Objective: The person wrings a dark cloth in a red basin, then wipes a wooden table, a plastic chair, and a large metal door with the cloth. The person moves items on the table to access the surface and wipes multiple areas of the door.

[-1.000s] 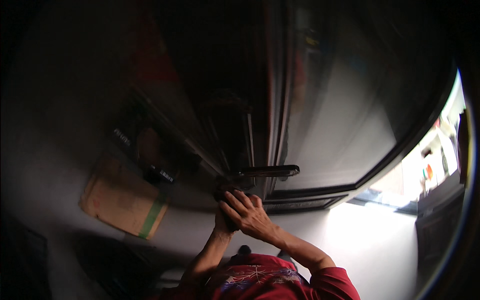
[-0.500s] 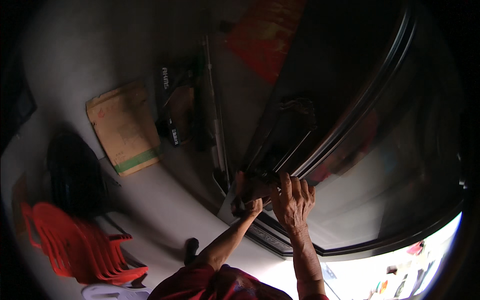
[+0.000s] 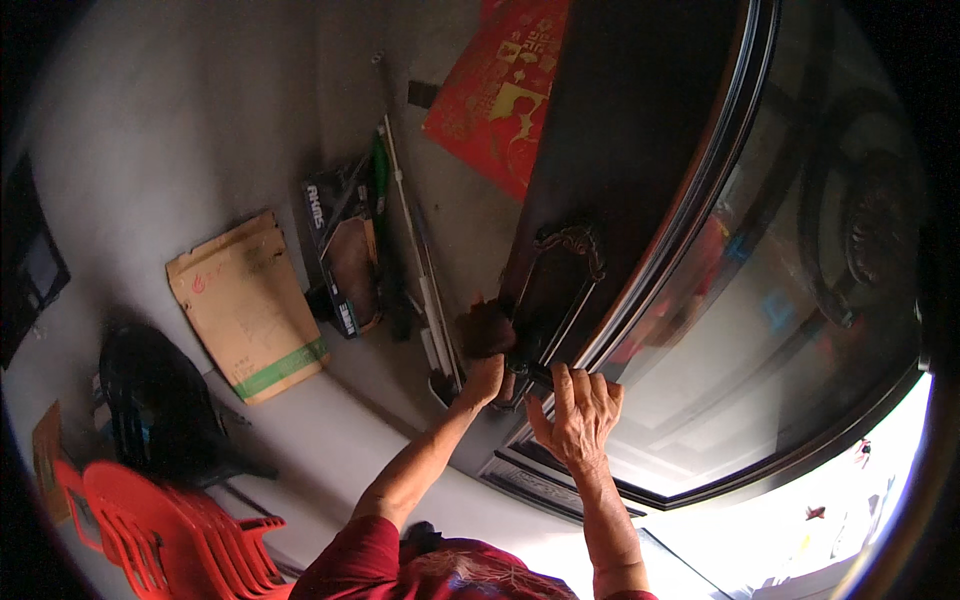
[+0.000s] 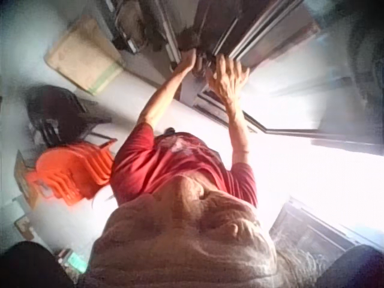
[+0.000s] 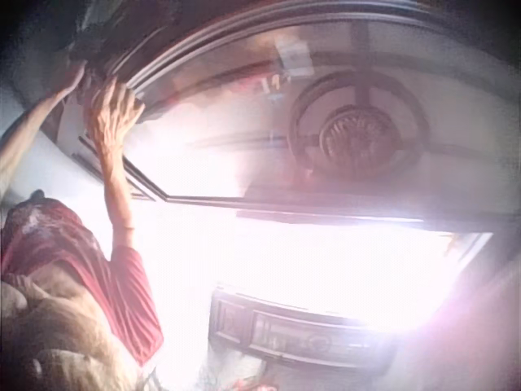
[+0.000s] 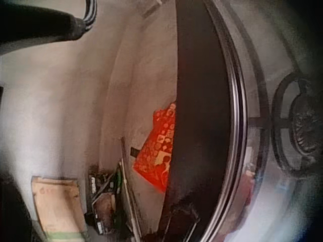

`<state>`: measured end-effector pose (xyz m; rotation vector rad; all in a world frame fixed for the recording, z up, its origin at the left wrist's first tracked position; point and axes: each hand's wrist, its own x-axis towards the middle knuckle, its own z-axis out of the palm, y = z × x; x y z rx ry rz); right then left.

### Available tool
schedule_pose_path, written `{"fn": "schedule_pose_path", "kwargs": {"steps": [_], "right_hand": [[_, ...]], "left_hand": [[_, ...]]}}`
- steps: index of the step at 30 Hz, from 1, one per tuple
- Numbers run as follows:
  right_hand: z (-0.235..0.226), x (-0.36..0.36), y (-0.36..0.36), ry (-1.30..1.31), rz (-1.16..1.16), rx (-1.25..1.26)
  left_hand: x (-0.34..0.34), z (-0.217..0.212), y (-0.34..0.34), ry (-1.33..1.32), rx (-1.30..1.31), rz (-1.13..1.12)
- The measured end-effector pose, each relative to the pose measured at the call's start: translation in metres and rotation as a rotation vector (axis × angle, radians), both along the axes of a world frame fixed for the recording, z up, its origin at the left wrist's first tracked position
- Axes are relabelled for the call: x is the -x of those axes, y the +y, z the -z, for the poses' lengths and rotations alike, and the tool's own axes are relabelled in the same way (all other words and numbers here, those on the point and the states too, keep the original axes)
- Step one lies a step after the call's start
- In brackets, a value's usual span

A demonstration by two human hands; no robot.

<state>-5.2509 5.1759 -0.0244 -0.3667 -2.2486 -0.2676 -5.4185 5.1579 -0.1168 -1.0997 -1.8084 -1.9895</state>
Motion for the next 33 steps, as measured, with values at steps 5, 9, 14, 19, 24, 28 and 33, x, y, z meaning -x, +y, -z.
{"fn": "schedule_pose_path", "kwargs": {"steps": [5, 9, 14, 19, 24, 28, 33], "right_hand": [[0.002, 0.0, 0.001, 0.043, 0.024, 0.005], [0.004, 0.006, -0.001, 0.067, 0.037, 0.013], [0.005, 0.008, -0.001, 0.028, 0.069, 0.013], [0.007, 0.006, -0.001, -0.015, 0.12, -0.004], [0.008, 0.008, -0.003, 0.012, 0.117, 0.005], [0.01, 0.009, -0.001, 0.05, 0.106, 0.007], [0.008, 0.01, -0.002, 0.045, 0.093, 0.041]], "left_hand": [[0.03, -0.056, 0.012, 0.441, 0.164, -0.108], [0.053, -0.024, 0.017, 0.601, 0.25, -0.071], [0.023, 0.047, 0.014, 0.514, 0.036, -0.076], [-0.02, 0.113, -0.004, -0.82, -0.342, 0.612], [-0.029, 0.176, -0.008, -0.696, -0.308, 0.47], [-0.027, 0.192, -0.018, -0.156, 0.046, 0.238], [-0.058, 0.205, -0.021, -0.821, 0.179, 0.513]]}}
